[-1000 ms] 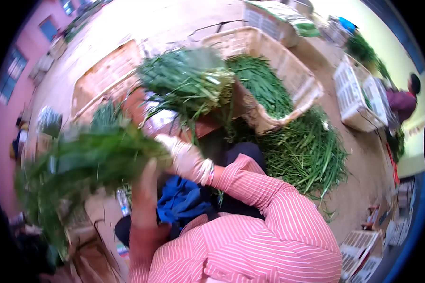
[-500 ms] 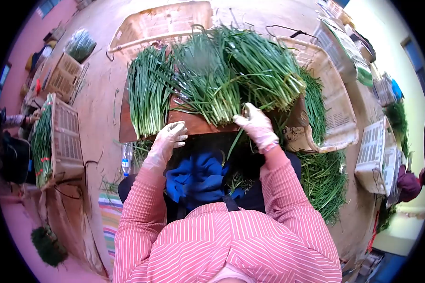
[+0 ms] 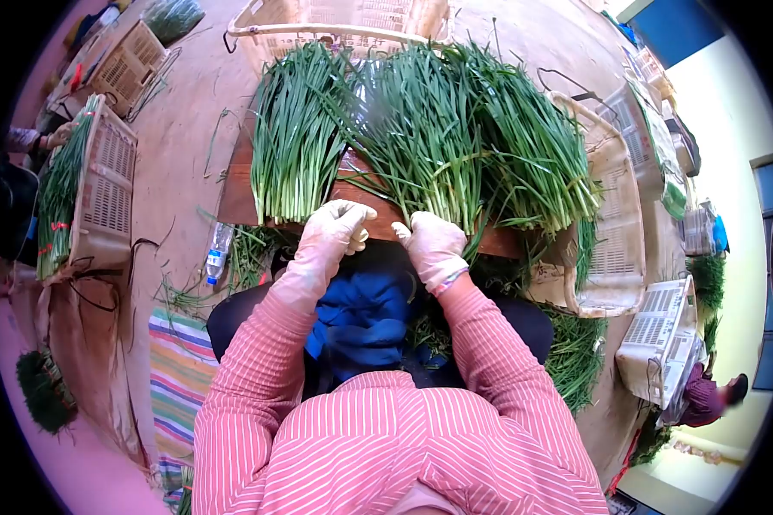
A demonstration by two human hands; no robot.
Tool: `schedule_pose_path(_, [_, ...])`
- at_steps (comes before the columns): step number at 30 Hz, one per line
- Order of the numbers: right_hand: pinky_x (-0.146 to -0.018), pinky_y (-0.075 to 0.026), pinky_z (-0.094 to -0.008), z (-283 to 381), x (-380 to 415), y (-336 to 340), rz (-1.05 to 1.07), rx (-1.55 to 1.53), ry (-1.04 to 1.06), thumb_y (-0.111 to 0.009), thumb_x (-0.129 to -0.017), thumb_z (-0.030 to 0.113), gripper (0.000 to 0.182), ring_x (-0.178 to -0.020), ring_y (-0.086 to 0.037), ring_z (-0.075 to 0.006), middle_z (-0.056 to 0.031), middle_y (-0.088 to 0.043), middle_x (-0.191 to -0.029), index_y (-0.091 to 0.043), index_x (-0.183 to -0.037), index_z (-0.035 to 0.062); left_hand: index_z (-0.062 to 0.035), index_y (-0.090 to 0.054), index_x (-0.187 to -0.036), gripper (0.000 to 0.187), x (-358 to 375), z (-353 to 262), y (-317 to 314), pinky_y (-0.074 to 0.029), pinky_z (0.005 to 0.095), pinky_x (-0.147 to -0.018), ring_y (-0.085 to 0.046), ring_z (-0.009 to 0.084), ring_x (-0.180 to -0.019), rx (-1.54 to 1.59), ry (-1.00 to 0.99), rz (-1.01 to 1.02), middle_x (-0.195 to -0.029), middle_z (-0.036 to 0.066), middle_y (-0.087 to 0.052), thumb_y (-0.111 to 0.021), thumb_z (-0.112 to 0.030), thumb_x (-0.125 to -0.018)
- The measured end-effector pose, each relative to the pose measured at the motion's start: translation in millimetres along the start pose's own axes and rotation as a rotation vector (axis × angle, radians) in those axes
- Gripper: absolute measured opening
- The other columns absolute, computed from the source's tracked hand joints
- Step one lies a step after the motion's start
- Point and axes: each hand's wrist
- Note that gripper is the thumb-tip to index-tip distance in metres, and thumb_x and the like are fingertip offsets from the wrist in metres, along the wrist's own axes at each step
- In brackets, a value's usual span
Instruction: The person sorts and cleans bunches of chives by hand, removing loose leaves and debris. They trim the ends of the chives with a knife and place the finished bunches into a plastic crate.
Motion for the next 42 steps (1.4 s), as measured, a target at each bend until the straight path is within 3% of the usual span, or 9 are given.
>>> schedule_pose_path(5, [-0.061, -0.05, -0.0392, -4, 8, -19, 0.053, -0.433, -0.062, -0.06, -0.085, 0.037, 0.03, -0.064, -0.065, -0.0307, -0.0122, -0.066, -0.071, -0.067, -0.082, 0.0078, -0.0037, -0.065, -0.091, 0.023, 0, 4, 4, -0.039, 0.0212, -0.05, -0.047, 0.0083, -0.054, 0.025, 0.071, 0.029, -0.065, -0.001, -0.051, -0.057, -0.025, -0.09])
schedule_pose_path(7, [-0.054, -0.047, -0.0269, 4, 24, -4, 0.241, -0.861, -0.185, -0.065, -0.085, 0.034, 0.028, -0.054, -0.06, -0.0115, -0.0046, -0.065, -0.065, -0.067, -0.085, 0.0052, -0.0036, -0.064, -0.09, 0.025, 3, 4, 3, -0.038, 0.0219, -0.05, -0.046, 0.0087, -0.053, 0.011, 0.075, 0.002, -0.064, -0.001, -0.051, -0.057, -0.028, -0.09])
schedule_pose_path(10, [-0.048, -0.041, -0.0198, 13, 46, 8, 0.377, -1.146, -0.296, -0.07, -0.083, 0.026, 0.023, -0.054, -0.052, -0.0038, 0.0008, -0.06, -0.063, -0.066, -0.085, 0.0034, -0.0037, -0.064, -0.088, 0.028, 1, 8, 4, -0.037, 0.0227, -0.049, -0.046, 0.0089, -0.052, 0.019, 0.153, -0.027, -0.064, -0.001, -0.05, -0.059, -0.031, -0.089])
schedule_pose_path(17, [-0.051, -0.041, -0.0197, 14, 59, 6, 0.528, -1.166, -0.246, -0.069, -0.085, 0.029, 0.026, -0.058, -0.051, -0.0041, 0.0007, -0.06, -0.068, -0.063, -0.086, 0.003, -0.0078, -0.065, -0.086, 0.021, -11, 26, 4, -0.032, 0.0241, -0.045, -0.039, 0.0081, -0.047, 0.068, 0.367, 0.188, -0.058, -0.004, -0.046, -0.063, -0.028, -0.087])
schedule_pose_path(25, [-0.05, -0.038, -0.0178, 8, 51, -4, 0.366, -1.324, -0.318, -0.065, -0.088, 0.028, 0.023, -0.054, -0.048, -0.0031, 0.0022, -0.059, -0.068, -0.063, -0.087, 0.0049, -0.0074, -0.063, -0.087, 0.021, 2, 28, -12, -0.034, 0.0218, -0.046, -0.043, 0.006, -0.05, -0.148, 0.26, 0.168, -0.061, -0.003, -0.052, -0.064, -0.029, -0.087])
schedule_pose_path(31, [-0.048, -0.036, -0.0172, 16, 61, 0, 0.339, -1.474, -0.426, -0.064, -0.089, 0.026, 0.021, -0.052, -0.047, -0.0029, 0.0018, -0.061, -0.069, -0.062, -0.083, 0.0059, -0.0037, -0.068, -0.087, 0.019, 11, 18, -13, -0.032, 0.0207, -0.046, -0.043, 0.0053, -0.051, 0.065, 0.161, 0.168, -0.064, -0.002, -0.056, -0.066, -0.022, -0.085])
schedule_pose_path(35, [-0.052, -0.042, -0.0235, -7, 82, -30, 0.626, -1.188, -0.429, -0.058, -0.089, 0.035, 0.034, -0.054, -0.052, -0.0076, -0.0014, -0.061, -0.064, -0.068, -0.076, 0.006, -0.0013, -0.067, -0.094, 0.021, -7, 28, 7, -0.032, 0.0209, -0.045, -0.039, 0.0051, -0.047, 0.226, 0.09, 0.178, -0.059, -0.006, -0.049, -0.063, -0.02, -0.088])
schedule_pose_path(38, [-0.061, -0.048, -0.0292, -46, 109, -89, 0.834, -0.613, -0.263, -0.054, -0.087, 0.051, 0.047, -0.062, -0.062, -0.0151, -0.0098, -0.066, -0.071, -0.07, -0.077, 0.0082, 0.0, -0.066, -0.099, 0.025, -8, 18, 16, -0.033, 0.021, -0.048, -0.04, 0.0059, -0.05, 0.212, 0.195, 0.246, -0.061, -0.005, -0.045, -0.06, -0.023, -0.09])
schedule_pose_path(42, [-0.057, -0.045, -0.0222, -9, 70, -1, 0.865, -1.432, -0.427, -0.039, -0.095, 0.053, 0.059, -0.061, -0.06, -0.0097, -0.0068, -0.069, -0.083, -0.068, -0.091, 0.0016, -0.0003, -0.066, -0.1, 0.027, -6, 29, 3, -0.033, 0.0221, -0.049, -0.041, 0.0063, -0.052, 0.265, 0.238, 0.384, -0.066, -0.003, -0.049, -0.061, -0.025, -0.09])
Point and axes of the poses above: each hand's wrist, its own x-axis away from the middle knuckle, its own y-axis out of the back of the hand, z = x × y
